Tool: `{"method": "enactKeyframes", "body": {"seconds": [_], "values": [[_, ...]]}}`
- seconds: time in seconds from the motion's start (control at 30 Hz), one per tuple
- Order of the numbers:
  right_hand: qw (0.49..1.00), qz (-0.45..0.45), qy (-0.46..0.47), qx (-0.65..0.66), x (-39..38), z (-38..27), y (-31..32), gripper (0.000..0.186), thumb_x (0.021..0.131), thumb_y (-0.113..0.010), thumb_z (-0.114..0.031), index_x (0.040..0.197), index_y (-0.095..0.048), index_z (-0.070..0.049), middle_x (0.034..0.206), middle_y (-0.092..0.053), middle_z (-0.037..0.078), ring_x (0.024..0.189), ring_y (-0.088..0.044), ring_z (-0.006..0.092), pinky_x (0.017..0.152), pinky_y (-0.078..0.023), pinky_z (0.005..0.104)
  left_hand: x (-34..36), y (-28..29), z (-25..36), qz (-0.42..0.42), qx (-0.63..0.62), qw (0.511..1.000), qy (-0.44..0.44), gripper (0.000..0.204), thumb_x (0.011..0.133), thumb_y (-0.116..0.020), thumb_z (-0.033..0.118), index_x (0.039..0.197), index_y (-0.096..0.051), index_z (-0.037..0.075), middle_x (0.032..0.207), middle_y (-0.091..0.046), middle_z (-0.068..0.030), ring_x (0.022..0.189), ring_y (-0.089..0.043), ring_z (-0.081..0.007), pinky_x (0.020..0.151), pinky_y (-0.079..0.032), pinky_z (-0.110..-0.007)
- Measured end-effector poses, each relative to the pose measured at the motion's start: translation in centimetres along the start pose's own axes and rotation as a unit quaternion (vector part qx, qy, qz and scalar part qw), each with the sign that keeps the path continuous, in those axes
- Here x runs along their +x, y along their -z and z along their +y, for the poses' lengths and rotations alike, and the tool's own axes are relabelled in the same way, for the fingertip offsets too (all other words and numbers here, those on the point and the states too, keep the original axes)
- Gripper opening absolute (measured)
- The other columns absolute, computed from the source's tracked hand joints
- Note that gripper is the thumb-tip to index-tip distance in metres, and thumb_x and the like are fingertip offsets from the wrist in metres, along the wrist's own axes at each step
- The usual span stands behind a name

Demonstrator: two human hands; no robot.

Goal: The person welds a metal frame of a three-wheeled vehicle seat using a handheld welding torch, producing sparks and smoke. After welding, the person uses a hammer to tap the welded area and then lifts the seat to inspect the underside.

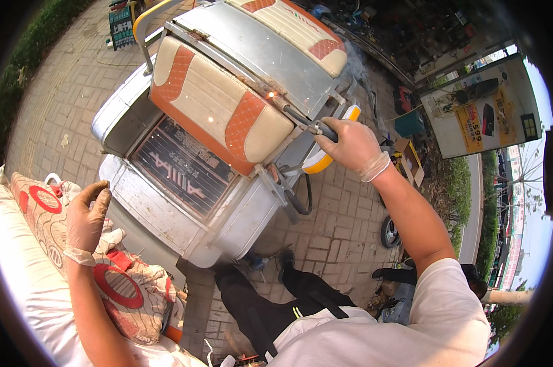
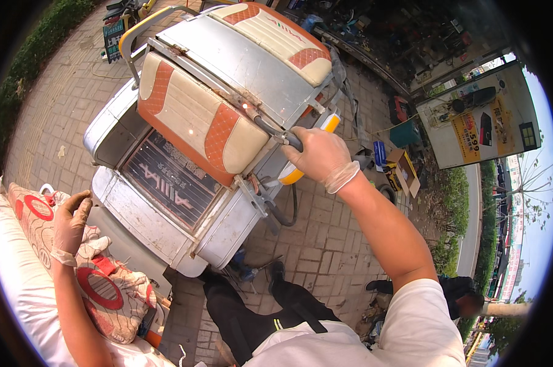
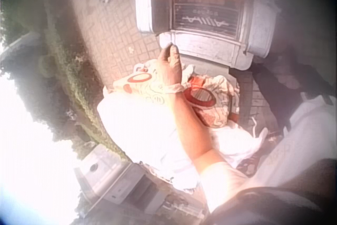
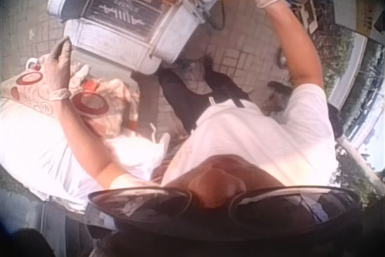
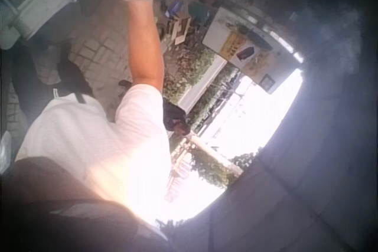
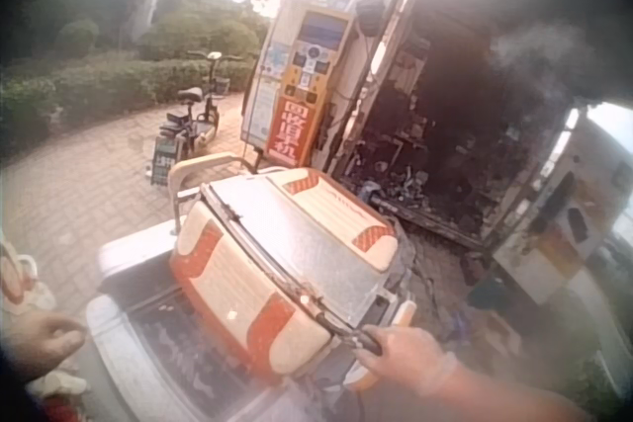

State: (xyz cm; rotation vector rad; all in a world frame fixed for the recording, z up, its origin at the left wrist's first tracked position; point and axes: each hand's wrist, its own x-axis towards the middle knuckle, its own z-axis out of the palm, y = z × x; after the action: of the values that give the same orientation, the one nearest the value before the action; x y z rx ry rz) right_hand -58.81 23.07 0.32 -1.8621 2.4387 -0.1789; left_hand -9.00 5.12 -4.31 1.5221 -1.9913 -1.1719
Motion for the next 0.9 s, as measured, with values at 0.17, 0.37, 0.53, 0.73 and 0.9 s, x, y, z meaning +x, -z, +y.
{"method": "enactKeyframes", "body": {"seconds": [0.17, 0.37, 0.53, 0.73, 0.9], "values": [[1.0, 0.004, 0.004, 0.003, 0.12, -0.15, -0.07, 0.033, 0.092, -0.07, -0.036, 0.104, -0.074, -0.006, 0.088, -0.073, 0.018, 0.086, -0.071, 0.0386, 0.078, -0.057, 0.0489, -0.05, 0.03, 0.19, -0.001, 0.004, 1.0, 0.006, 0.035, 0.101, -0.069, 0.021, 0.125, -0.071, -0.004, 0.113, -0.076, -0.012, 0.104, -0.068, -0.0165, 0.092, -0.053, -0.03], [1.0, 0.004, -0.008, 0.013, 0.5, -0.44, -0.02, 0.032, 0.092, -0.069, -0.034, 0.103, -0.073, -0.004, 0.089, -0.073, 0.019, 0.086, -0.071, 0.0392, 0.078, -0.057, 0.0492, -0.06, 0.09, 0.11, 0.0, 0.009, 1.0, 0.002, 0.035, 0.101, -0.069, 0.022, 0.125, -0.071, -0.004, 0.113, -0.076, -0.0121, 0.105, -0.068, -0.0164, 0.092, -0.053, -0.03], [1.0, 0.007, -0.004, 0.003, 0.57, -0.36, -0.27, 0.033, 0.092, -0.069, -0.035, 0.103, -0.073, -0.004, 0.089, -0.073, 0.019, 0.086, -0.071, 0.0394, 0.078, -0.057, 0.0492, -0.02, 0.08, 0.14, -0.002, 0.01, 1.0, -0.002, 0.035, 0.102, -0.069, 0.022, 0.125, -0.071, -0.004, 0.113, -0.076, -0.0122, 0.104, -0.068, -0.0166, 0.09, -0.054, -0.03], [1.0, 0.004, 0.001, 0.001, 0.67, -0.36, -0.1, 0.032, 0.092, -0.069, -0.035, 0.104, -0.073, -0.005, 0.088, -0.073, 0.018, 0.086, -0.071, 0.039, 0.077, -0.057, 0.0489, -0.18, 0.1, 0.62, -0.005, 0.005, 1.0, 0.02, 0.036, 0.102, -0.069, 0.023, 0.125, -0.071, -0.004, 0.112, -0.076, -0.0121, 0.102, -0.068, -0.0162, 0.088, -0.054, -0.03], [1.0, -0.016, -0.011, 0.005, 0.58, -0.47, 0.41, 0.032, 0.092, -0.07, -0.036, 0.103, -0.074, -0.007, 0.089, -0.074, 0.017, 0.085, -0.071, 0.0386, 0.077, -0.057, 0.0488, 0.07, -0.11, 0.36, 0.004, 0.007, 1.0, 0.01, 0.036, 0.102, -0.07, 0.023, 0.124, -0.071, -0.004, 0.111, -0.076, -0.0122, 0.101, -0.068, -0.0163, 0.089, -0.054, -0.03]]}}
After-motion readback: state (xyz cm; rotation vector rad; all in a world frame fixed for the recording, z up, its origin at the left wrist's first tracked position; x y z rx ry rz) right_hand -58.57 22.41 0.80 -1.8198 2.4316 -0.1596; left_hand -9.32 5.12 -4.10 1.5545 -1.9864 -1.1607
